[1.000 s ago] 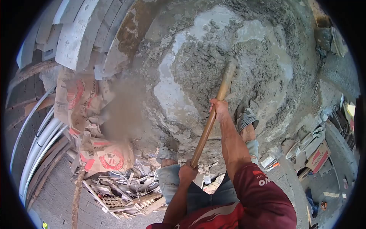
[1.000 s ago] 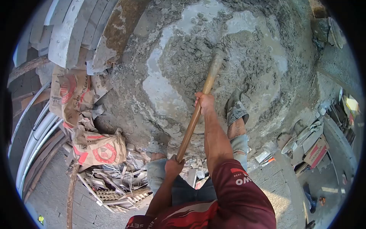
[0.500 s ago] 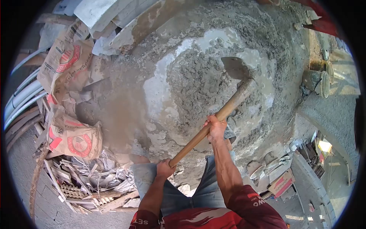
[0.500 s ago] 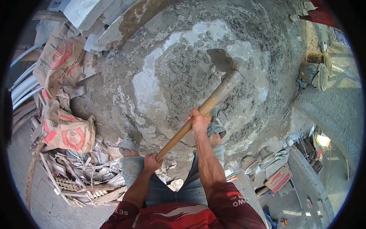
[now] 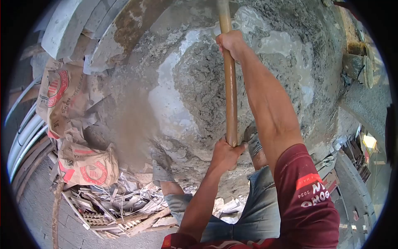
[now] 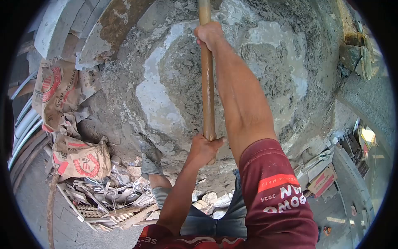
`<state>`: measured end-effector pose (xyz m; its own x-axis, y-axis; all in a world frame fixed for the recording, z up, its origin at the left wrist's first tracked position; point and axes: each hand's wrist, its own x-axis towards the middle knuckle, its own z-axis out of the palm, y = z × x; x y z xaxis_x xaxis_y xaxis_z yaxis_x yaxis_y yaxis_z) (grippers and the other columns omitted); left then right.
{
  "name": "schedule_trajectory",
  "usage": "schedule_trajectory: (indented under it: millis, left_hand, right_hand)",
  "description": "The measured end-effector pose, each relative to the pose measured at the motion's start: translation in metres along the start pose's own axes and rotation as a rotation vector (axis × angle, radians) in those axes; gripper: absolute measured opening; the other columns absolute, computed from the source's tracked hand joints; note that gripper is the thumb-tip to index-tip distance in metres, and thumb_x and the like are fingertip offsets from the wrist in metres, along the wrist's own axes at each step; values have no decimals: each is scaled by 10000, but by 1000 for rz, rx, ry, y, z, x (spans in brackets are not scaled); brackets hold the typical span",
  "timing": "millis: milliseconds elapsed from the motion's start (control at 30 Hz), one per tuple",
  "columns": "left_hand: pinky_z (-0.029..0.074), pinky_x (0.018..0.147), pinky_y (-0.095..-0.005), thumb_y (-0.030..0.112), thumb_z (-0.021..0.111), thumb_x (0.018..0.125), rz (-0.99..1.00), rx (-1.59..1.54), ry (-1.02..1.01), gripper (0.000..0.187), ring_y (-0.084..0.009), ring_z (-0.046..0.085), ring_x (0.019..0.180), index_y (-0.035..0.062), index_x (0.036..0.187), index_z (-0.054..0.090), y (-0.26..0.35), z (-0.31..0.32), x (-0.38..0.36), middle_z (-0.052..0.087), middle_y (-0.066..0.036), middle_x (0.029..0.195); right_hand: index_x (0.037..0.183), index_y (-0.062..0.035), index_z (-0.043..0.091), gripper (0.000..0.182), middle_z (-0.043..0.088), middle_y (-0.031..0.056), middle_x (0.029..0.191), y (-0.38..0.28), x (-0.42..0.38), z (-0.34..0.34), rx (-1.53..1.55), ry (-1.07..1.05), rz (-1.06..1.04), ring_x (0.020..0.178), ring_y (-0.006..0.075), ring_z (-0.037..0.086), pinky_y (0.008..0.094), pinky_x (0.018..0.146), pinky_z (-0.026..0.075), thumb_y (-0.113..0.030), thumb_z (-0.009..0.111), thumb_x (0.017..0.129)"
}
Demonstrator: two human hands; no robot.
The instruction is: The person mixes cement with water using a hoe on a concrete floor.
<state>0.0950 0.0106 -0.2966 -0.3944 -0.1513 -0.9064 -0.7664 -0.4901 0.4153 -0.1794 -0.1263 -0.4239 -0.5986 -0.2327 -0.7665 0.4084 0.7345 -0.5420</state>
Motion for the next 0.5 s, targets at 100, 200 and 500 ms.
schedule_trajectory:
  millis: [100, 200, 500]
  left_hand:
    - [436, 580, -302, 134, 743, 759, -126, -200, -15, 282, -115, 502, 628, -2, 883, 529, -25, -11, -31, 545, -34, 690]
    - [427, 568, -298, 138, 750, 752, -62, -143, -16, 286, -120, 493, 612, 10, 871, 523, -33, -24, -56, 538, -26, 681]
    - [402, 507, -251, 76, 775, 728, -318, -226, -126, 278, -70, 494, 591, 53, 844, 523, -78, -21, -171, 512, 11, 673]
  right_hand:
    - [708, 60, 577, 109, 554, 94, 584, 32, -31, 25, -41, 47, 20, 456, 189, 524, 340, 435, 447, -21, 649, 702]
    - [689, 59, 570, 85, 540, 99, 567, 46, -48, 19, 17, 53, 82, 456, 193, 523, 350, 427, 448, -1, 630, 696]
    - [669, 46, 553, 80, 520, 93, 569, 125, -155, 16, 176, -1, 359, 431, 187, 498, 351, 382, 420, 35, 611, 723]
